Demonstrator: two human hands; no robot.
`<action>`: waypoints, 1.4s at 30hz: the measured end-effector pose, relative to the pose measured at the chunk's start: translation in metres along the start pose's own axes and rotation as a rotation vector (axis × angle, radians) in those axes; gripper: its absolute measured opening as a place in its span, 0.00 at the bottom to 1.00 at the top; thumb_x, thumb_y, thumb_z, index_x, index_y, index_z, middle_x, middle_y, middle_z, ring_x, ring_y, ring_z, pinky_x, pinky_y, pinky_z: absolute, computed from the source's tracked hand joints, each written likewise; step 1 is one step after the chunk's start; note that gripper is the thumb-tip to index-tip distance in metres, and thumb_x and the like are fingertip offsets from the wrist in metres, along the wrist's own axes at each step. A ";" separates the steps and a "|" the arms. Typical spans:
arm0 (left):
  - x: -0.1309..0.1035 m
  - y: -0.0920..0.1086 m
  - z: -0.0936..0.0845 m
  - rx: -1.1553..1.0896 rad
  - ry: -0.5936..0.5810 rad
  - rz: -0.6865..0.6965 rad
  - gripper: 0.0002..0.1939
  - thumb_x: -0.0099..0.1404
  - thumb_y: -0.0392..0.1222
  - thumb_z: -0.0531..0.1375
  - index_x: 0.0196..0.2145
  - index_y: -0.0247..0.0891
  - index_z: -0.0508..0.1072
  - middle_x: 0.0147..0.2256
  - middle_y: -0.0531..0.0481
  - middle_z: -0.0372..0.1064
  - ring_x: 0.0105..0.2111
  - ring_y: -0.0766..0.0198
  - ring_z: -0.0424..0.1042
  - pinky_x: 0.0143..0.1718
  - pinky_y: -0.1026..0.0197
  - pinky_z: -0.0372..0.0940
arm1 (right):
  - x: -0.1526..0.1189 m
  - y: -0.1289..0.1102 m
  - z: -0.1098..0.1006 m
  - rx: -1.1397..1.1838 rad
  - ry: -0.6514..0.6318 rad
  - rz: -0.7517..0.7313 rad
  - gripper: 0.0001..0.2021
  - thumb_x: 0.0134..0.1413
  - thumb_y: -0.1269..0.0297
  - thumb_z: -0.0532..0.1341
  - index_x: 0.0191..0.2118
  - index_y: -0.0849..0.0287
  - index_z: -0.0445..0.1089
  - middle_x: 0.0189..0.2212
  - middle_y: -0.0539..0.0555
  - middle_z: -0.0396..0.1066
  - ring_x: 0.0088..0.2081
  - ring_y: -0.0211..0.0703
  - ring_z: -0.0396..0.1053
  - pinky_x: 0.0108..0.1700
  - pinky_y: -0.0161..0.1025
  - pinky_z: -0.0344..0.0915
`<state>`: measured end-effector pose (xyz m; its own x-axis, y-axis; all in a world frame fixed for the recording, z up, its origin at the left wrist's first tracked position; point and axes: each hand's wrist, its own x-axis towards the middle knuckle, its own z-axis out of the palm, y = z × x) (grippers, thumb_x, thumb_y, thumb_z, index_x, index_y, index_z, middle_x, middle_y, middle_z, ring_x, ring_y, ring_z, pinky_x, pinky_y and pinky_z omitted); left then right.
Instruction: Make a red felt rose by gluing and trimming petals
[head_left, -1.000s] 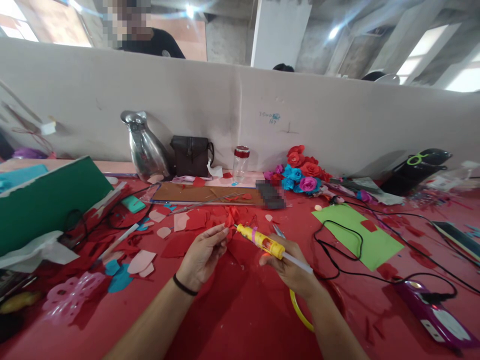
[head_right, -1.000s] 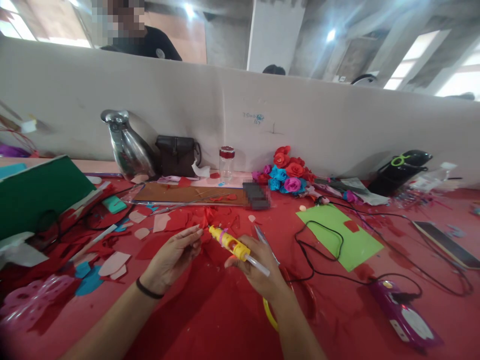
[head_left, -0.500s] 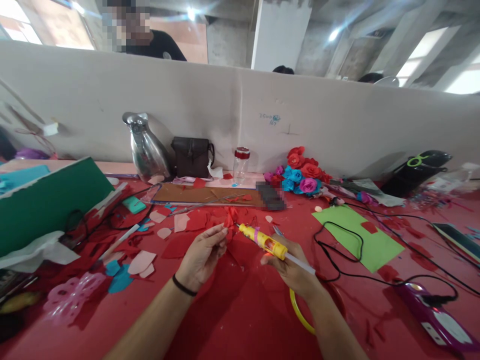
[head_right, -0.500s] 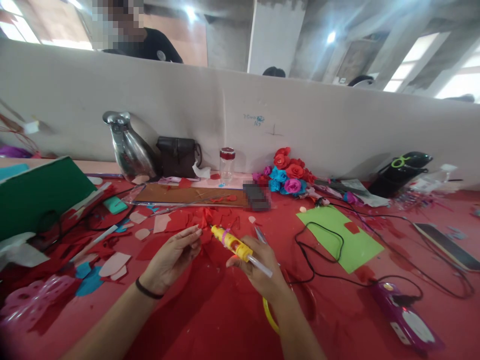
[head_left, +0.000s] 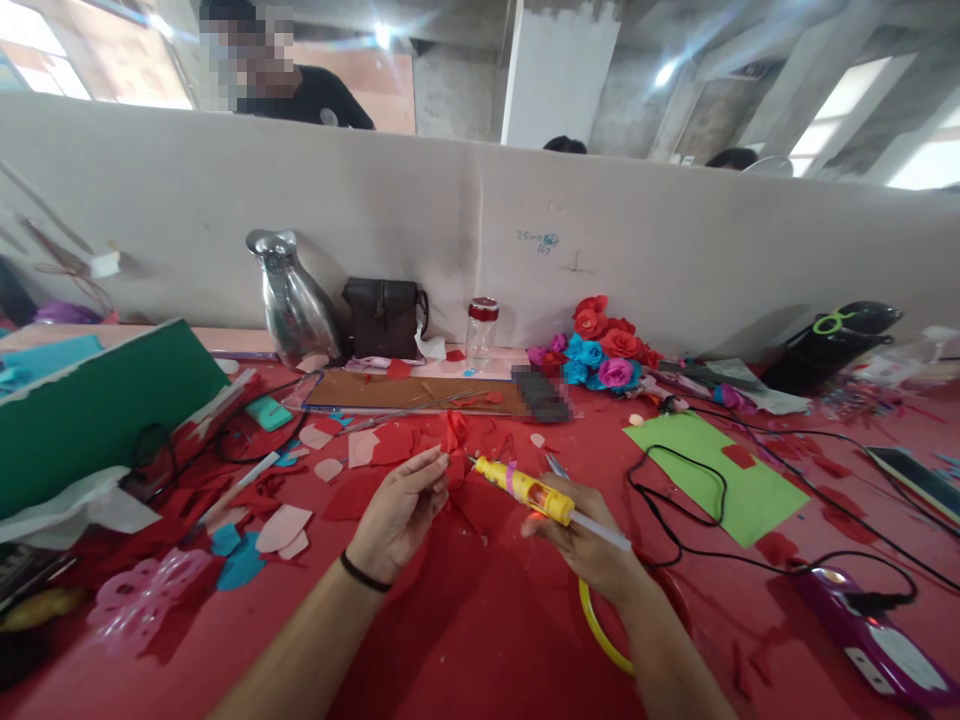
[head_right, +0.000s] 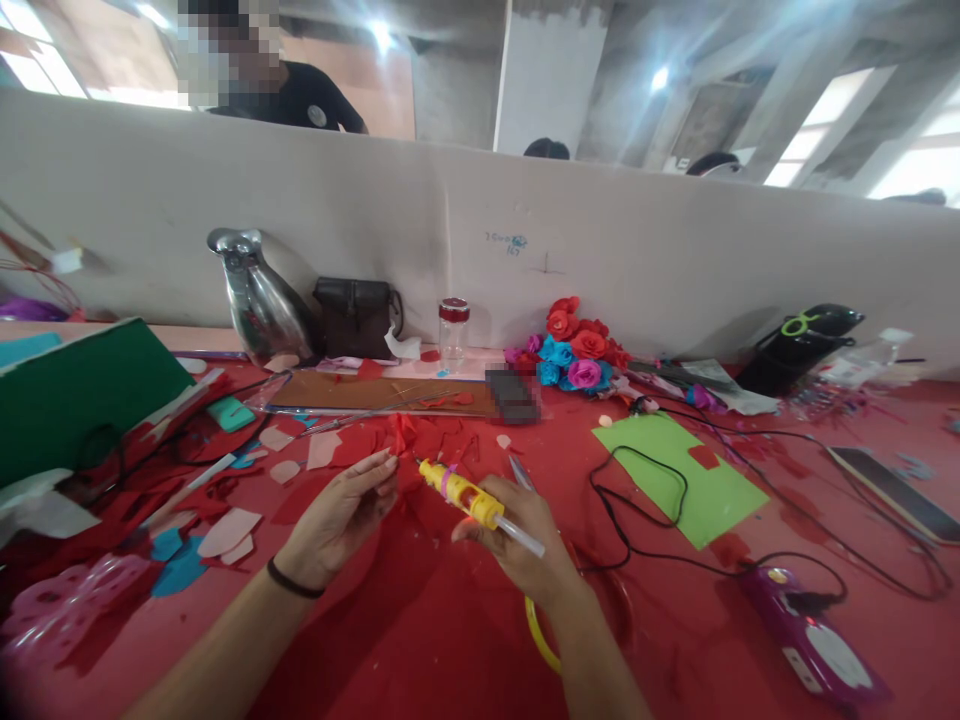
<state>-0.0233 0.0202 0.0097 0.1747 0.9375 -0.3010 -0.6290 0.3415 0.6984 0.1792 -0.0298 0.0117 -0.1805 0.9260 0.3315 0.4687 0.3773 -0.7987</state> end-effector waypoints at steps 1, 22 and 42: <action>0.000 0.000 0.000 -0.011 0.002 -0.005 0.09 0.48 0.28 0.66 0.26 0.33 0.70 0.20 0.57 0.61 0.17 0.75 0.58 0.16 0.72 0.54 | 0.000 0.000 0.000 0.000 -0.004 -0.002 0.17 0.54 0.47 0.57 0.26 0.56 0.64 0.21 0.47 0.62 0.24 0.38 0.62 0.25 0.34 0.57; -0.008 0.003 0.005 -0.229 -0.128 -0.110 0.07 0.54 0.25 0.62 0.24 0.32 0.67 0.23 0.56 0.61 0.18 0.77 0.57 0.16 0.74 0.53 | -0.011 0.033 -0.047 -0.953 0.268 0.383 0.13 0.50 0.65 0.59 0.43 0.60 0.71 0.42 0.64 0.70 0.44 0.58 0.67 0.42 0.48 0.61; -0.019 -0.014 0.014 -0.036 -0.241 -0.070 0.08 0.46 0.34 0.70 0.25 0.32 0.75 0.19 0.57 0.61 0.18 0.76 0.57 0.20 0.71 0.57 | 0.029 -0.022 0.057 0.682 0.332 0.154 0.06 0.46 0.65 0.65 0.33 0.58 0.74 0.28 0.50 0.75 0.32 0.41 0.70 0.37 0.37 0.66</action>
<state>-0.0077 -0.0014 0.0151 0.3919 0.9019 -0.1818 -0.6344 0.4080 0.6566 0.1146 -0.0106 0.0101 0.1627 0.9574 0.2384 -0.1884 0.2674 -0.9450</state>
